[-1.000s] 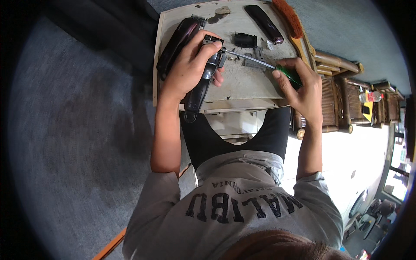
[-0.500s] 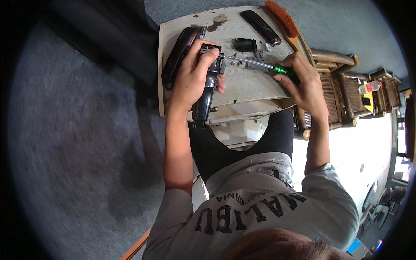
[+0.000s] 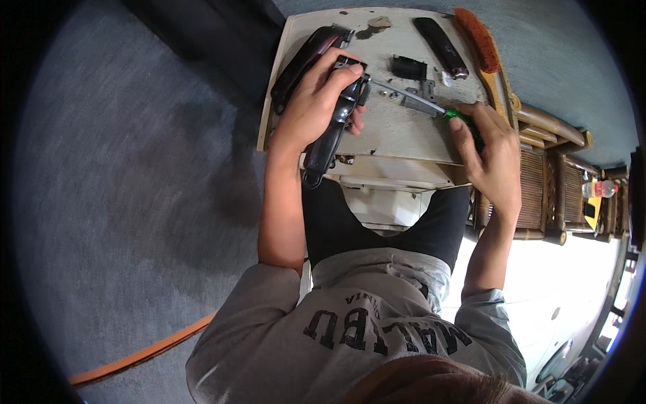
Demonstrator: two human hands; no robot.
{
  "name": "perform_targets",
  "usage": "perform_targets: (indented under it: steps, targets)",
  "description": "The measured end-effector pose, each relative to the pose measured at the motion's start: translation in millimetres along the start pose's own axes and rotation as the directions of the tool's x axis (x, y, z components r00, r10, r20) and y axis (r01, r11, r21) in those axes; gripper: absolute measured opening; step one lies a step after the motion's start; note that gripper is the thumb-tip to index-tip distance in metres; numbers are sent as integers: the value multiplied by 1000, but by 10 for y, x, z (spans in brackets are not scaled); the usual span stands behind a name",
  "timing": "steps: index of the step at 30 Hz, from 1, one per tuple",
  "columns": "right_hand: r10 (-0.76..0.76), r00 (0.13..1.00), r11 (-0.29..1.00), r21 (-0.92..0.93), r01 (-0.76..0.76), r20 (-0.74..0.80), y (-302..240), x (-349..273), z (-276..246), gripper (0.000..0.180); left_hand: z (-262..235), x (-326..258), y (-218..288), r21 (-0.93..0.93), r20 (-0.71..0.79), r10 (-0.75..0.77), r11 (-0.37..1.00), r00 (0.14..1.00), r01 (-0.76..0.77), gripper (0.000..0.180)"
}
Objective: The person uses a screwdriver to remove screws and disassemble a pair of hair clippers on a table.
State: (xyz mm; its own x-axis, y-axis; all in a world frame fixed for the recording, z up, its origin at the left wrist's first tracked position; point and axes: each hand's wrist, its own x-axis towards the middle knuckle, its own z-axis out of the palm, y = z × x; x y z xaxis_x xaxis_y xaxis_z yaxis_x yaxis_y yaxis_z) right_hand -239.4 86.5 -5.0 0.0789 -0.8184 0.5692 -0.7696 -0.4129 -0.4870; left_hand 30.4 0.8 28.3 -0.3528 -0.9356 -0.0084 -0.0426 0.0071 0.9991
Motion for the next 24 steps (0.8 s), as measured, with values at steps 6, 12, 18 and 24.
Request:
perform_targets:
  steps: [6,12,18,24]
  targets:
    - [33,999,999,-41,-31,39,-2,-8,-27,25,16,14,-61,-14,11,81,997,997,-80,31]
    - [11,998,1000,2,-11,-69,16,-44,61,23,-9,-8,-73,17,14,47,999,999,-47,29]
    - [115,992,993,31,-113,-48,-27,-33,63,28,-21,30,-88,-37,22,64,997,998,-64,25]
    - [-7,1000,999,-43,7,-1,37,-16,23,28,34,6,-87,-44,-23,75,996,997,-76,30]
